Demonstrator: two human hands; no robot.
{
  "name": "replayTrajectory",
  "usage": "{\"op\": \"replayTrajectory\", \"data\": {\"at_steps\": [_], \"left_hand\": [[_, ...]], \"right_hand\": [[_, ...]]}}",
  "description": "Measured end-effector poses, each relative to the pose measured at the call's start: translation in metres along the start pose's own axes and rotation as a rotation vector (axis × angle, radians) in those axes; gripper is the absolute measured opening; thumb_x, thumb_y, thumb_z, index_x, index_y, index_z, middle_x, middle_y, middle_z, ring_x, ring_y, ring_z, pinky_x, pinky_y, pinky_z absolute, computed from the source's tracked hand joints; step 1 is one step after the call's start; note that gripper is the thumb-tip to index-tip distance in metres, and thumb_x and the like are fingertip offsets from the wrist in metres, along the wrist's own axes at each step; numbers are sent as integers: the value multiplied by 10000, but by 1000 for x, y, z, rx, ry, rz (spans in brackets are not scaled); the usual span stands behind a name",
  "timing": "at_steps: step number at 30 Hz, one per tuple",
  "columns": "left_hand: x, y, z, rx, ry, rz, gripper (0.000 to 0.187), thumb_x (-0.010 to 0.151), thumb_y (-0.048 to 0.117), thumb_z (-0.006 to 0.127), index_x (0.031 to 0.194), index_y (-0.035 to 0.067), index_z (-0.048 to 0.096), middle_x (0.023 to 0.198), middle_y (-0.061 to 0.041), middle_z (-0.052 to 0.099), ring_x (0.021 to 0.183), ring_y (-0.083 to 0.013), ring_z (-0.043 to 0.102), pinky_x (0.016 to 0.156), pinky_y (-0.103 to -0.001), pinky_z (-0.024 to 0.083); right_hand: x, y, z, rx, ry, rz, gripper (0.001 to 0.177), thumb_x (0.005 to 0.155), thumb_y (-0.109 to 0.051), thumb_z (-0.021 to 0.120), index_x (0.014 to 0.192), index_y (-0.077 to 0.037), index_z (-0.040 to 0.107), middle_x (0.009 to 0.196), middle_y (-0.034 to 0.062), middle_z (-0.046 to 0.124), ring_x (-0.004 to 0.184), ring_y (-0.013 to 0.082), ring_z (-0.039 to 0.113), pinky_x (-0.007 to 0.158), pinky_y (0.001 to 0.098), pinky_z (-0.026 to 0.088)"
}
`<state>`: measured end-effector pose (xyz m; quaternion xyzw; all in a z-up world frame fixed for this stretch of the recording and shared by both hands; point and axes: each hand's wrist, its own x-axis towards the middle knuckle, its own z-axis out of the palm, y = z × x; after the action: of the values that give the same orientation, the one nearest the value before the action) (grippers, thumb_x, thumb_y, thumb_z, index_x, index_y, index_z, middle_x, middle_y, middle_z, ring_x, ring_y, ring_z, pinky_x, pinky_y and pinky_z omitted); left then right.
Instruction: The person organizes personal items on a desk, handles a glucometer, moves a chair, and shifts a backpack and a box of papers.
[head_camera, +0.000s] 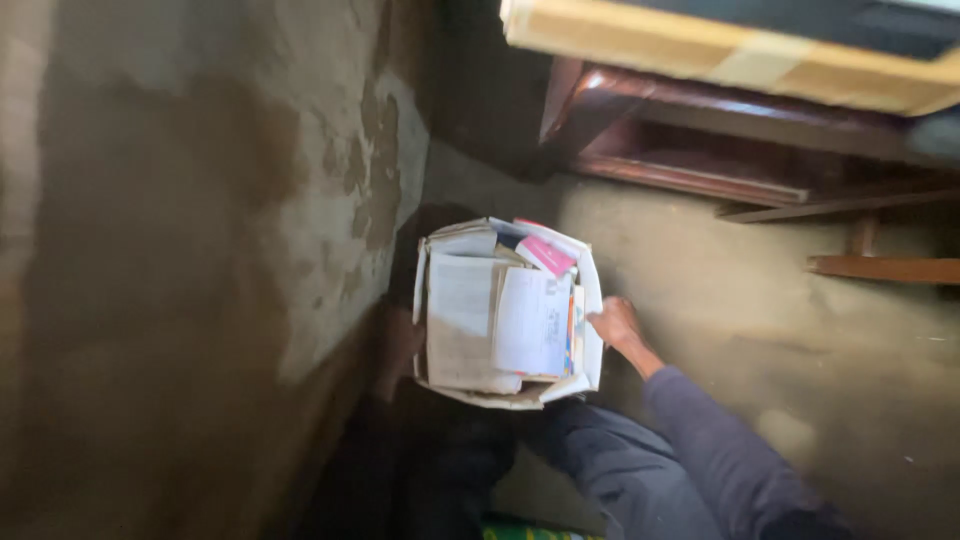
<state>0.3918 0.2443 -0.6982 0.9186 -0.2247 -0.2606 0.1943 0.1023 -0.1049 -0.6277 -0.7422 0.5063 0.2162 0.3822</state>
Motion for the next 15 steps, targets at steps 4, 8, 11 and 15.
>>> {"op": "replayTrajectory", "data": {"at_steps": [4, 8, 11, 15], "left_hand": [[-49, 40, -50, 47, 14, 38, 359, 829, 330, 746, 781, -25, 714, 708, -225, 686, 662, -409, 692, 608, -486, 545], [-165, 217, -226, 50, -15, 74, 272, 821, 239, 713, 769, -28, 725, 744, -274, 669, 701, -423, 698, 638, -507, 548], [-246, 324, -333, -29, 25, 174, 240, 776, 193, 687, 825, -36, 743, 743, -296, 653, 719, -450, 684, 658, -516, 550], [-303, 421, -416, 46, 31, 291, 304, 695, 227, 725, 853, -31, 755, 697, -291, 659, 677, -455, 674, 653, -511, 548]], "right_hand": [[-80, 17, -51, -4, 216, -111, 351, 766, -296, 806, 901, 26, 778, 930, 284, 730, 902, 446, 707, 795, 519, 573], [-226, 6, -147, 107, 310, -22, 391, 815, -352, 763, 881, 33, 758, 902, 294, 724, 875, 464, 717, 773, 532, 571], [-338, 8, -207, 116, 417, 41, 463, 851, -407, 746, 785, 51, 724, 802, 293, 703, 751, 459, 696, 711, 530, 540], [-467, -8, -302, 287, 433, 213, 498, 850, -442, 726, 681, 24, 684, 600, 241, 665, 532, 359, 647, 569, 492, 493]]}}
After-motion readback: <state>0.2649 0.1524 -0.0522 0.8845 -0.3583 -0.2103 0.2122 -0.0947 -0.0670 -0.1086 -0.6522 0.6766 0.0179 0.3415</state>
